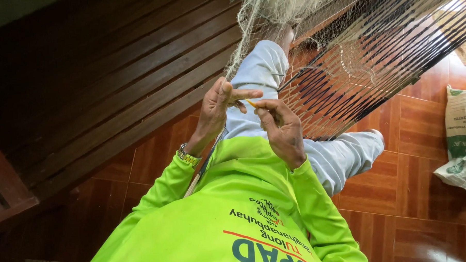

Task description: Weaving or repairing a fishing net using a shuttle and thread by tying knots in a repetitive pattern.

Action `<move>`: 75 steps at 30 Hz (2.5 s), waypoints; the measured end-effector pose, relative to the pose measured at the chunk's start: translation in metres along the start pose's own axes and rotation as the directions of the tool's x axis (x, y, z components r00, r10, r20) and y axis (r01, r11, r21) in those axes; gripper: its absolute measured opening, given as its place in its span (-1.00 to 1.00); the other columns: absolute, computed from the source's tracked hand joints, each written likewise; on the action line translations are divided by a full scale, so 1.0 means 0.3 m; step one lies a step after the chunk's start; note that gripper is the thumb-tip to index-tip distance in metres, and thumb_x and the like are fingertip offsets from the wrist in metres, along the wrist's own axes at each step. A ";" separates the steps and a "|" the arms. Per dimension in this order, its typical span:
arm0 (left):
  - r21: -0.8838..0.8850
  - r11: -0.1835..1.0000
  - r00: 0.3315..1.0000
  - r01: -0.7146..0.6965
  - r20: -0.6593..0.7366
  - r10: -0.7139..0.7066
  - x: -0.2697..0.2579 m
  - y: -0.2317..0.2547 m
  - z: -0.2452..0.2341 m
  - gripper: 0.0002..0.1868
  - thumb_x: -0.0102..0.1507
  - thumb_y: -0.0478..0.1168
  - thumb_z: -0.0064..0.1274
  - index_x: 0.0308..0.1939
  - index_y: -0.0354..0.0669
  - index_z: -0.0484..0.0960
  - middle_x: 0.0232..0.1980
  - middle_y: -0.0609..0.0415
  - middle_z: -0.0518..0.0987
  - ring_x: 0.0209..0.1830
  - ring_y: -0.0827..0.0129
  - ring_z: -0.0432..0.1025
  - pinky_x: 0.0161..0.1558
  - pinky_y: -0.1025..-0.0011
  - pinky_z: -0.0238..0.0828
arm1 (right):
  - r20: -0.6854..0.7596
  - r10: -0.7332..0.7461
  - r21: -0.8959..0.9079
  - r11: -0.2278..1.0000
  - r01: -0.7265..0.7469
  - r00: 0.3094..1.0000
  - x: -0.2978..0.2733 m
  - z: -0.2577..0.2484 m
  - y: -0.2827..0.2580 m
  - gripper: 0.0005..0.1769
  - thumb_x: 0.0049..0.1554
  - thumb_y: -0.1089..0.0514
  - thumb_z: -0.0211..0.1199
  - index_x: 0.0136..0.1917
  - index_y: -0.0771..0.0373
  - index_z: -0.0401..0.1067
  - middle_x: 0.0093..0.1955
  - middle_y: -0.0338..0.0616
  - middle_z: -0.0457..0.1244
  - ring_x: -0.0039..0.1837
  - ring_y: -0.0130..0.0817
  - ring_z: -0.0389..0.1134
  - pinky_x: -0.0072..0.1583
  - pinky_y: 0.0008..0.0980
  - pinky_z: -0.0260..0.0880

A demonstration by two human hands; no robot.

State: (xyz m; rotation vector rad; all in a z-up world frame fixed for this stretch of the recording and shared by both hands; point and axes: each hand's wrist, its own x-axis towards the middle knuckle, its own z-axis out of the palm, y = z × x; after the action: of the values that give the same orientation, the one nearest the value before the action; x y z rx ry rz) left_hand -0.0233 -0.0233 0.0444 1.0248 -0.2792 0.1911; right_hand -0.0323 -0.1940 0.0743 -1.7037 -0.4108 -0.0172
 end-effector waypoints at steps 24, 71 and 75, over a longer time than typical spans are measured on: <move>0.349 0.937 0.997 -0.029 -0.063 0.054 -0.012 0.069 0.091 -0.67 0.50 -0.05 -0.12 -0.32 -0.10 0.43 -0.24 0.00 0.73 -0.48 0.56 0.34 -0.28 0.62 0.32 | -0.383 -0.332 -0.115 0.943 0.313 0.862 -0.002 0.097 0.095 -0.74 0.15 0.25 0.48 -0.01 0.26 0.40 -0.18 -0.20 0.14 -0.28 -0.57 0.17 -0.25 -0.52 0.29; 0.091 0.996 1.000 0.023 -0.014 -0.021 0.013 0.002 -0.121 -0.80 0.41 -0.20 -0.34 -0.22 0.02 -0.04 0.07 -0.51 0.60 0.14 -0.18 0.59 -0.25 0.46 0.57 | -0.173 -0.236 -0.295 0.939 0.179 0.956 0.035 -0.064 -0.189 -0.88 0.38 0.23 0.14 0.16 0.30 0.33 0.07 -0.04 0.19 0.03 -0.31 0.27 0.11 -0.38 0.34; 0.108 0.992 0.998 0.060 -0.032 -0.057 0.016 0.016 -0.108 -0.77 0.41 -0.16 -0.34 -0.22 0.03 -0.07 0.08 -0.43 0.62 0.15 -0.17 0.59 -0.25 0.44 0.51 | 0.105 -0.089 -0.477 0.869 0.129 0.991 0.043 -0.083 -0.194 -0.84 0.33 0.16 0.26 0.14 0.25 0.53 -0.02 -0.17 0.35 -0.36 -0.42 0.02 -0.17 -0.35 0.18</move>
State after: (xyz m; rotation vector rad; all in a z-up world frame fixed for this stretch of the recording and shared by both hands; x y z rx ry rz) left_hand -0.0157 0.0073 0.0340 1.1362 -0.2145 0.1693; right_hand -0.0309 -0.2077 0.1374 -2.1792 -0.5993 -0.1464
